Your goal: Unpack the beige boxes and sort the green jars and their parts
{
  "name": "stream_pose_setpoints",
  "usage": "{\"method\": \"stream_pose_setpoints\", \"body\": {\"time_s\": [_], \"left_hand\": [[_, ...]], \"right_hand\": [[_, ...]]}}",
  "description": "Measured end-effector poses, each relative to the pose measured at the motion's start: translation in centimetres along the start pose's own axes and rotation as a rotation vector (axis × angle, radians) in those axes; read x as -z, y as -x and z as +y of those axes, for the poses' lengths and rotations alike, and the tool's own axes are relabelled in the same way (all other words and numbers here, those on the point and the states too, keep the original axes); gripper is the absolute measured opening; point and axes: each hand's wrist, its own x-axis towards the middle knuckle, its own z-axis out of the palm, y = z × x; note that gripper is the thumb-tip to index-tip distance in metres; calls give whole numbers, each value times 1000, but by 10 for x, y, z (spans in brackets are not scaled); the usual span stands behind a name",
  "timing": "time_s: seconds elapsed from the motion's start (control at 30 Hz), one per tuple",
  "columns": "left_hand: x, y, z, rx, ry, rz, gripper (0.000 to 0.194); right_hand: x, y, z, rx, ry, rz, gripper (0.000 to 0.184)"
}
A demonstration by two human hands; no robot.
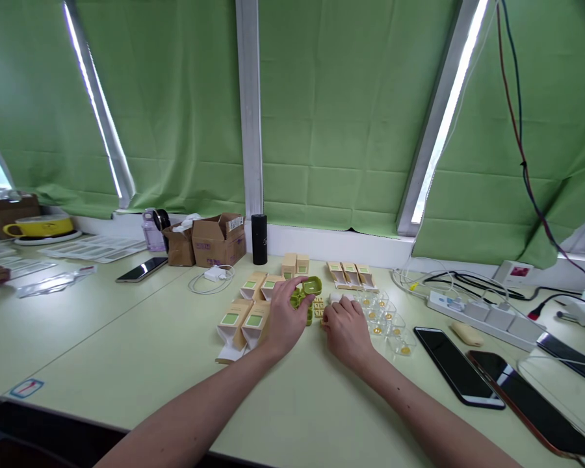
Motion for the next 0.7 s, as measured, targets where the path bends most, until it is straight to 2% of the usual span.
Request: {"method": "stream_pose_setpoints", "body": {"time_s": [0.1, 0.23, 0.37, 0.5, 0.57, 0.7], "left_hand": [[-1, 0, 0, 53, 37, -8, 29], [-8, -3, -1, 194, 246, -1, 27], [-14, -7, -5, 509, 640, -21, 32], [-15, -6, -3, 796, 987, -128, 24], [-15, -4, 0, 863, 1077, -150, 19], [-16, -1, 6, 903, 1164, -150, 19]], "right_hand": [[13, 15, -9, 50, -39, -10, 5], [16, 39, -30, 136, -125, -138, 8], [9, 48, -36, 98, -175, -205, 11], [9, 47, -29, 94, -215, -212, 12], [11, 48, -26, 110, -233, -218, 13], [12, 49, -23, 115, -259, -241, 16]]}}
